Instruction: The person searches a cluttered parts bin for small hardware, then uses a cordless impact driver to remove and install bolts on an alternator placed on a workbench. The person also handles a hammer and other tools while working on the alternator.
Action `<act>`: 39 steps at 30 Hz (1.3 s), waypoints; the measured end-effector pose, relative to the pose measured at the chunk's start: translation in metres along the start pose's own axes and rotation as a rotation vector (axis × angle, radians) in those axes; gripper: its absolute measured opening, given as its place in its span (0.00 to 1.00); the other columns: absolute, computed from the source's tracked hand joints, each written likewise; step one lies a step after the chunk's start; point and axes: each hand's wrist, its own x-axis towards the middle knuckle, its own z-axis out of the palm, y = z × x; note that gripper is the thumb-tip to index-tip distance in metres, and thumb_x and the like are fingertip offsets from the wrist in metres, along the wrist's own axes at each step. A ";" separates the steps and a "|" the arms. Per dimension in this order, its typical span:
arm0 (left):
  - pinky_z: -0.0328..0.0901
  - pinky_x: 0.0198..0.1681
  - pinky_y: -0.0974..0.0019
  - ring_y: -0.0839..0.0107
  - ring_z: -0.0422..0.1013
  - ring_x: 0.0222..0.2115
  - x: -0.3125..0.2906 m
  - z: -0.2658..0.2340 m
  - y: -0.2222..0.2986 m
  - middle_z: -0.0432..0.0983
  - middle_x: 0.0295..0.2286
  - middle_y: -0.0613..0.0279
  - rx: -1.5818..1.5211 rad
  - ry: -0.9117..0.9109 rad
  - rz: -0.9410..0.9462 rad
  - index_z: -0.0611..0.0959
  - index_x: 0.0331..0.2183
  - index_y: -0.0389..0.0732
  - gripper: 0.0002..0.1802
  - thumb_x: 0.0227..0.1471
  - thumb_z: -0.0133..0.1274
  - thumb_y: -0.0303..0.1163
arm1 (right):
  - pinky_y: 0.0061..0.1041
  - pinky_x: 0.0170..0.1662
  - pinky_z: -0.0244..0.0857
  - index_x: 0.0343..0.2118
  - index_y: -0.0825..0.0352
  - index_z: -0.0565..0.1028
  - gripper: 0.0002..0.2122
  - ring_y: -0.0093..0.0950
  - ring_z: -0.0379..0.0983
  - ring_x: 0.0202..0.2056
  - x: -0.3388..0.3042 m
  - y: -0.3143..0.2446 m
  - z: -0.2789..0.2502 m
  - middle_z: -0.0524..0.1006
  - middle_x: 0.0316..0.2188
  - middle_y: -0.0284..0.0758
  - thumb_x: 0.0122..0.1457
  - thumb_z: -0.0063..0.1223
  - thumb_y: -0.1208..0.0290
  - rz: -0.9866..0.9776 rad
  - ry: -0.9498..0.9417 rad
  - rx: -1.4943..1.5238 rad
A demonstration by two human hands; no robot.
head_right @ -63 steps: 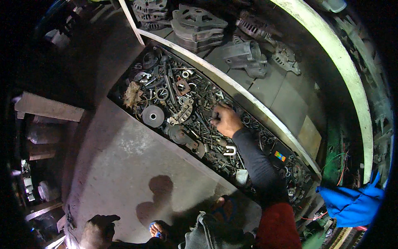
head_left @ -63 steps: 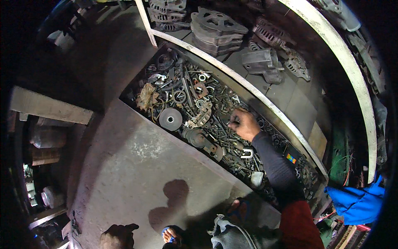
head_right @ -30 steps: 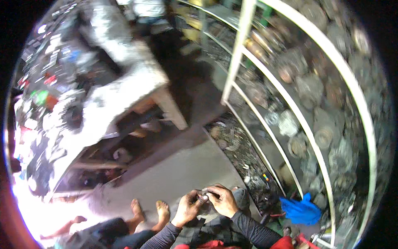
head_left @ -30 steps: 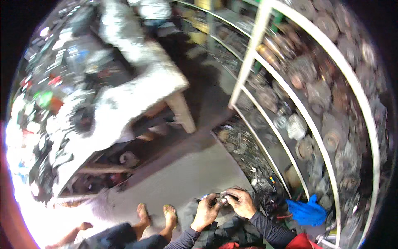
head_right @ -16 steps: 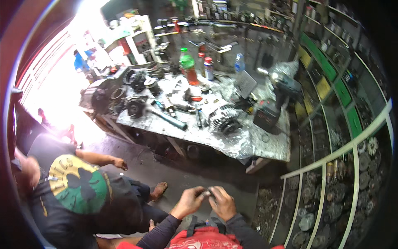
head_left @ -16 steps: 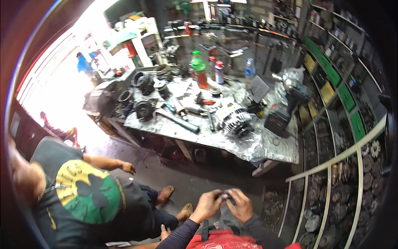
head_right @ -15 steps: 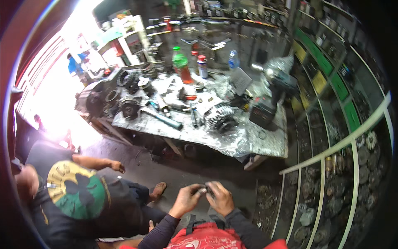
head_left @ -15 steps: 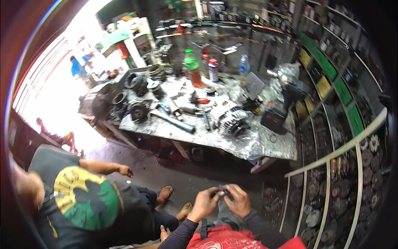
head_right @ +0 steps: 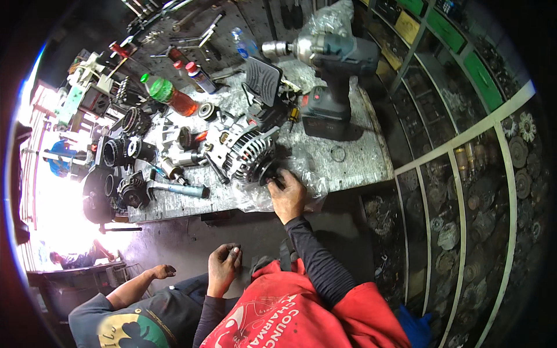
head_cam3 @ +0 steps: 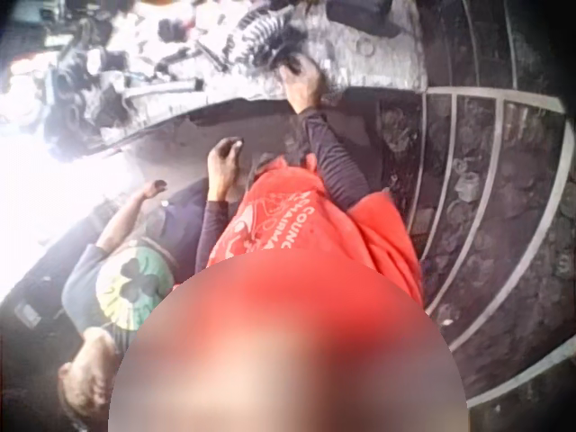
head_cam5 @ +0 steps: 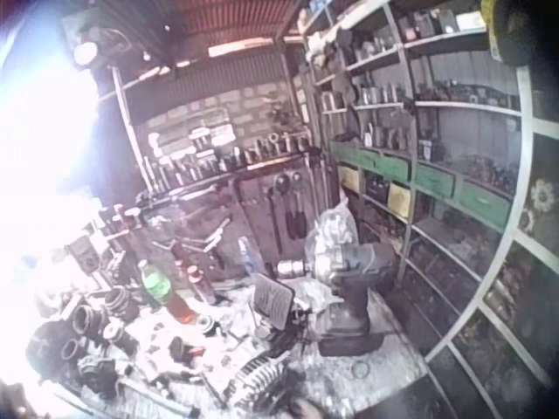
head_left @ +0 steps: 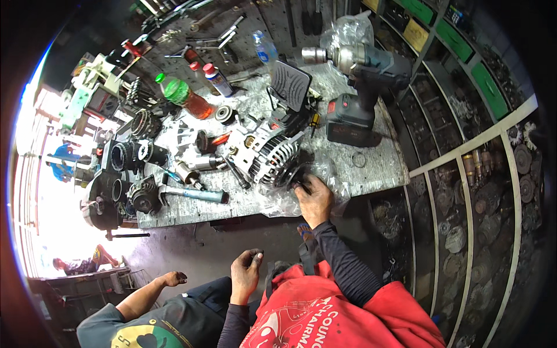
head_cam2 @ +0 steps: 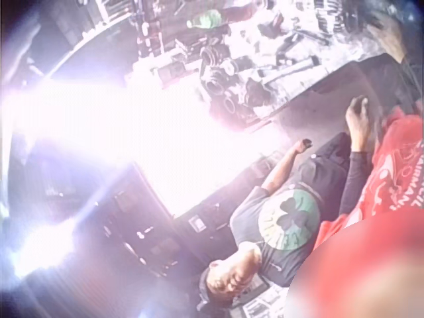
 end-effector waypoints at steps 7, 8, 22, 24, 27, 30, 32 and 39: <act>0.68 0.38 0.71 0.79 0.74 0.31 0.023 0.002 0.025 0.83 0.30 0.60 0.195 -0.104 0.078 0.85 0.41 0.30 0.12 0.62 0.59 0.30 | 0.27 0.43 0.74 0.45 0.73 0.80 0.14 0.26 0.82 0.40 0.002 0.010 0.014 0.84 0.39 0.42 0.57 0.66 0.75 -0.139 0.138 0.008; 0.68 0.38 0.71 0.79 0.74 0.31 0.025 0.002 0.028 0.83 0.30 0.59 0.208 -0.119 0.088 0.85 0.41 0.31 0.12 0.62 0.59 0.30 | 0.26 0.44 0.74 0.46 0.75 0.79 0.14 0.26 0.81 0.41 0.002 0.010 0.014 0.84 0.40 0.41 0.57 0.66 0.77 -0.114 0.141 0.079; 0.56 0.19 0.73 0.84 0.62 0.17 0.015 -0.014 0.020 0.75 0.23 0.70 0.360 -0.259 0.140 0.85 0.40 0.34 0.12 0.63 0.57 0.33 | 0.34 0.45 0.73 0.45 0.74 0.80 0.17 0.41 0.81 0.41 0.006 0.002 0.010 0.83 0.39 0.48 0.54 0.64 0.70 -0.182 0.129 -0.116; 0.57 0.20 0.72 0.83 0.63 0.17 0.016 -0.010 0.018 0.77 0.24 0.69 0.372 -0.290 0.147 0.85 0.40 0.34 0.11 0.63 0.57 0.33 | 0.35 0.45 0.72 0.42 0.73 0.80 0.16 0.44 0.80 0.40 0.008 0.002 0.009 0.81 0.38 0.47 0.52 0.65 0.70 -0.205 0.123 -0.081; 0.65 0.33 0.71 0.78 0.72 0.28 0.018 -0.002 0.018 0.82 0.30 0.60 0.388 -0.313 0.105 0.85 0.40 0.32 0.10 0.62 0.56 0.29 | 0.39 0.46 0.71 0.39 0.72 0.80 0.15 0.46 0.78 0.42 0.010 0.003 0.011 0.80 0.37 0.46 0.49 0.66 0.70 -0.257 0.145 -0.139; 0.64 0.31 0.72 0.80 0.68 0.26 0.016 0.008 0.022 0.80 0.29 0.64 0.376 -0.299 0.084 0.85 0.40 0.33 0.09 0.63 0.56 0.29 | 0.39 0.45 0.71 0.39 0.72 0.77 0.19 0.45 0.77 0.41 0.013 0.007 0.019 0.79 0.36 0.46 0.46 0.67 0.67 -0.292 0.193 -0.104; 0.61 0.26 0.73 0.82 0.65 0.23 0.013 0.015 0.026 0.78 0.27 0.68 0.378 -0.297 0.050 0.85 0.40 0.34 0.09 0.63 0.56 0.29 | 0.40 0.46 0.71 0.40 0.72 0.76 0.21 0.46 0.76 0.40 0.015 0.013 0.027 0.78 0.35 0.46 0.44 0.67 0.65 -0.289 0.201 -0.016; 0.57 0.18 0.72 0.83 0.63 0.18 0.014 0.055 0.045 0.74 0.22 0.70 0.355 -0.338 0.115 0.84 0.38 0.34 0.12 0.65 0.56 0.35 | 0.41 0.46 0.69 0.41 0.69 0.73 0.24 0.46 0.74 0.41 0.012 0.010 0.016 0.73 0.37 0.44 0.43 0.69 0.62 -0.159 0.118 0.015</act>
